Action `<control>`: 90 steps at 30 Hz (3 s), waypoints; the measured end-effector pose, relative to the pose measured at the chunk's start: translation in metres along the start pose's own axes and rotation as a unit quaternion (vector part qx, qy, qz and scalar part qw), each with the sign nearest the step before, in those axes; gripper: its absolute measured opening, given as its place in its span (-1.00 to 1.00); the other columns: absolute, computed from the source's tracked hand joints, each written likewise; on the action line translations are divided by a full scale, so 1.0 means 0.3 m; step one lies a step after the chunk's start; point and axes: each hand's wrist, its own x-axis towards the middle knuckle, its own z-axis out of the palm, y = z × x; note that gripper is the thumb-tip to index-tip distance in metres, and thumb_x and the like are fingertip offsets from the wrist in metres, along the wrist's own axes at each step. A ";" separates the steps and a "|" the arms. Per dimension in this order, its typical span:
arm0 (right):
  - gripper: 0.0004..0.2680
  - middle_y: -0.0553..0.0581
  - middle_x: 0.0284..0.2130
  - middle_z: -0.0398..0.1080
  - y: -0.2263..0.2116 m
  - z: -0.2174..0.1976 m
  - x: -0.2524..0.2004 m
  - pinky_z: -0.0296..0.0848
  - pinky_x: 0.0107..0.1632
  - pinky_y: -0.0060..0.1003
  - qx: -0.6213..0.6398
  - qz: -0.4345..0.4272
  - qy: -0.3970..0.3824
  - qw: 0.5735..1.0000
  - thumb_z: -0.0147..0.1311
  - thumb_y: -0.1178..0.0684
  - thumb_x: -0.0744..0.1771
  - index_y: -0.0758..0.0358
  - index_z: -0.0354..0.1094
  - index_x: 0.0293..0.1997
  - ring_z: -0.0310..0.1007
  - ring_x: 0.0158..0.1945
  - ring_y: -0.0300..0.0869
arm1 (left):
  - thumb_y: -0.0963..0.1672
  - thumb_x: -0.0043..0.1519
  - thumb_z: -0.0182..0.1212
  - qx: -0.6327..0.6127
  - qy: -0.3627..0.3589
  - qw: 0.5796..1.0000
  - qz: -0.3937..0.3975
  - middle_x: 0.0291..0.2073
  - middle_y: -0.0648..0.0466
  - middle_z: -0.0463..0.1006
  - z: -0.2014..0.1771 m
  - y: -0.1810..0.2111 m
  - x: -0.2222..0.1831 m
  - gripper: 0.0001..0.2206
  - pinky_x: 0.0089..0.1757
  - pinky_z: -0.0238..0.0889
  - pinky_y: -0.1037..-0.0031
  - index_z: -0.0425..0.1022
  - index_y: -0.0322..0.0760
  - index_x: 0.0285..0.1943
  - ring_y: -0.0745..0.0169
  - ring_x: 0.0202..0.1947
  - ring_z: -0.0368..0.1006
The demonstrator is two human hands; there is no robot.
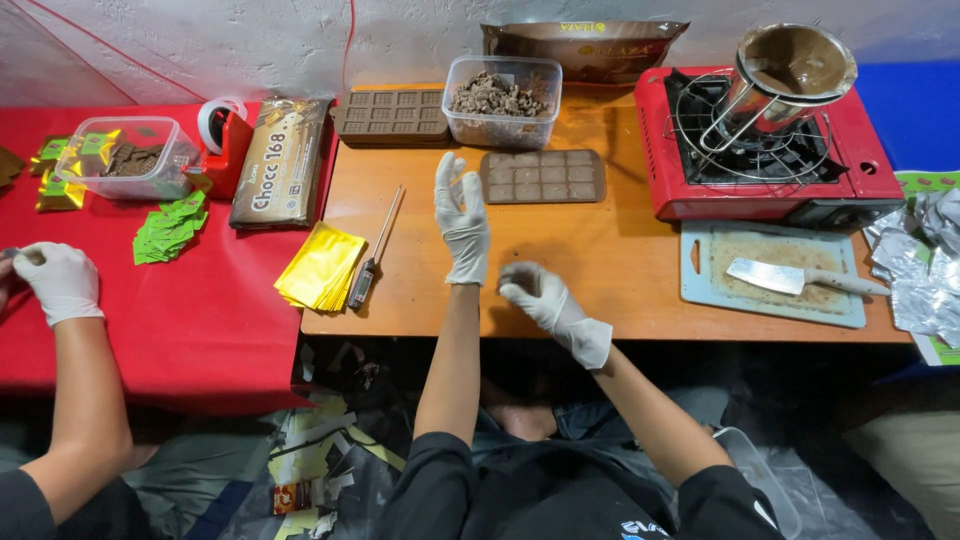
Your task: The person puts on a pair of white gloves, then uses a spoon to stir melted chocolate in a pot on a portable stove. The person continues stirring the chocolate while another person works nearby.
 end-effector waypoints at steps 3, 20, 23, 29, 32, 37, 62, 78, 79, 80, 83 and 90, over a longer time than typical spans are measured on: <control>-0.72 0.21 0.01 0.50 -0.071 0.103 -0.093 0.57 0.08 -0.12 0.141 0.078 -0.053 0.986 0.18 0.05 0.35 0.28 0.37 0.17 0.51 0.03 -0.16 | -0.02 0.44 0.02 -0.191 0.041 0.981 0.019 0.08 0.15 0.52 0.030 0.010 0.047 -0.63 -0.05 0.24 0.54 0.28 0.01 0.44 0.37 -0.04 0.50; -0.64 0.20 -0.40 0.47 -0.326 0.161 -0.115 0.61 -0.05 -0.10 0.150 0.250 -0.099 0.951 0.02 -0.23 0.41 0.39 0.39 -0.26 0.61 -0.23 -0.06 | 0.02 0.47 -0.15 -0.171 0.025 0.969 0.176 0.08 -0.03 0.53 0.046 0.121 0.067 -0.55 -0.05 0.35 0.44 0.18 -0.19 0.48 0.23 -0.09 0.58; -0.61 0.28 -0.33 0.45 -0.398 0.152 -0.124 0.55 0.03 0.02 0.182 0.270 -0.090 0.941 0.06 -0.23 0.39 0.47 0.37 -0.15 0.59 -0.17 0.01 | -0.06 0.45 -0.11 -0.181 0.019 0.965 0.188 0.07 -0.09 0.52 0.065 0.097 0.069 -0.58 -0.02 0.39 0.39 0.20 -0.26 0.48 0.19 -0.09 0.57; -0.60 0.31 -0.34 0.37 -0.127 0.110 -0.058 0.49 0.05 0.23 0.291 0.276 -0.063 0.914 0.15 -0.17 0.38 0.60 0.36 -0.17 0.54 -0.20 0.10 | -0.06 0.44 -0.08 -0.122 0.023 0.945 0.304 0.02 -0.20 0.53 0.064 0.077 0.085 -0.57 -0.11 0.50 0.26 0.25 -0.47 0.39 0.01 -0.18 0.57; -0.59 0.35 -0.29 0.38 -0.211 0.115 -0.053 0.49 0.06 0.21 0.318 0.265 -0.033 0.910 0.13 -0.18 0.38 0.58 0.35 -0.09 0.55 -0.18 0.16 | -0.07 0.43 -0.06 -0.111 0.010 0.935 0.337 0.05 -0.22 0.52 0.070 0.087 0.091 -0.57 -0.13 0.53 0.25 0.26 -0.49 0.38 -0.06 -0.17 0.58; -0.57 0.29 -0.34 0.36 -0.164 0.146 -0.064 0.52 0.03 0.20 0.318 0.259 -0.038 0.911 0.12 -0.19 0.39 0.63 0.34 -0.14 0.53 -0.21 0.09 | -0.06 0.42 -0.06 -0.112 0.011 0.928 0.354 0.02 -0.21 0.54 0.080 0.089 0.113 -0.56 -0.16 0.55 0.26 0.26 -0.52 0.37 -0.05 -0.20 0.59; -0.34 0.18 -0.23 0.47 0.006 0.031 0.040 0.44 0.16 -0.09 0.304 0.307 -0.128 0.892 -0.20 -0.61 0.33 0.37 0.41 0.05 0.56 -0.07 0.02 | -0.02 0.43 -0.06 -0.077 0.005 0.928 0.364 -0.03 -0.09 0.60 0.115 0.138 0.112 -0.55 -0.16 0.50 0.37 0.28 -0.45 0.37 0.09 -0.26 0.62; -0.32 0.41 -0.01 0.42 -0.126 0.045 -0.005 0.30 0.32 0.17 0.260 0.317 -0.125 0.903 -0.15 -0.51 0.36 0.58 0.30 0.19 0.43 0.19 0.26 | -0.04 0.41 -0.05 -0.070 -0.003 0.927 0.369 -0.03 -0.07 0.62 0.103 0.143 0.096 -0.55 -0.15 0.48 0.39 0.27 -0.44 0.38 0.13 -0.25 0.63; -0.33 0.40 -0.03 0.43 -0.130 0.043 -0.008 0.31 0.31 0.15 0.265 0.315 -0.130 0.902 -0.15 -0.51 0.37 0.56 0.33 0.17 0.45 0.16 0.25 | -0.03 0.42 -0.06 -0.069 -0.006 0.926 0.370 -0.04 -0.07 0.62 0.100 0.144 0.092 -0.55 -0.16 0.48 0.38 0.28 -0.45 0.38 0.12 -0.26 0.63; -0.35 0.38 -0.06 0.44 -0.133 0.041 -0.011 0.31 0.31 0.14 0.269 0.313 -0.134 0.901 -0.16 -0.50 0.37 0.53 0.35 0.14 0.47 0.14 0.23 | -0.03 0.42 -0.06 -0.067 -0.009 0.926 0.371 -0.05 -0.08 0.62 0.098 0.146 0.089 -0.55 -0.17 0.49 0.37 0.28 -0.46 0.38 0.12 -0.26 0.62; -0.35 0.42 -0.05 0.45 -0.163 0.033 -0.032 0.34 0.30 0.13 0.269 0.309 -0.143 0.901 -0.17 -0.51 0.37 0.52 0.37 0.13 0.49 0.12 0.25 | -0.04 0.43 -0.05 -0.065 -0.019 0.930 0.362 -0.06 -0.09 0.62 0.085 0.148 0.064 -0.57 -0.19 0.48 0.38 0.30 -0.45 0.37 0.13 -0.26 0.62; -0.56 0.03 -0.42 0.35 -0.401 0.031 -0.128 0.48 -0.04 -0.20 0.303 0.332 -0.131 0.883 -0.07 -0.43 0.39 0.22 0.36 -0.33 0.50 -0.28 -0.08 | -0.08 0.43 -0.08 -0.053 -0.021 0.941 0.333 -0.06 -0.11 0.62 0.004 0.027 -0.016 -0.59 -0.20 0.49 0.36 0.29 -0.48 0.37 0.11 -0.27 0.61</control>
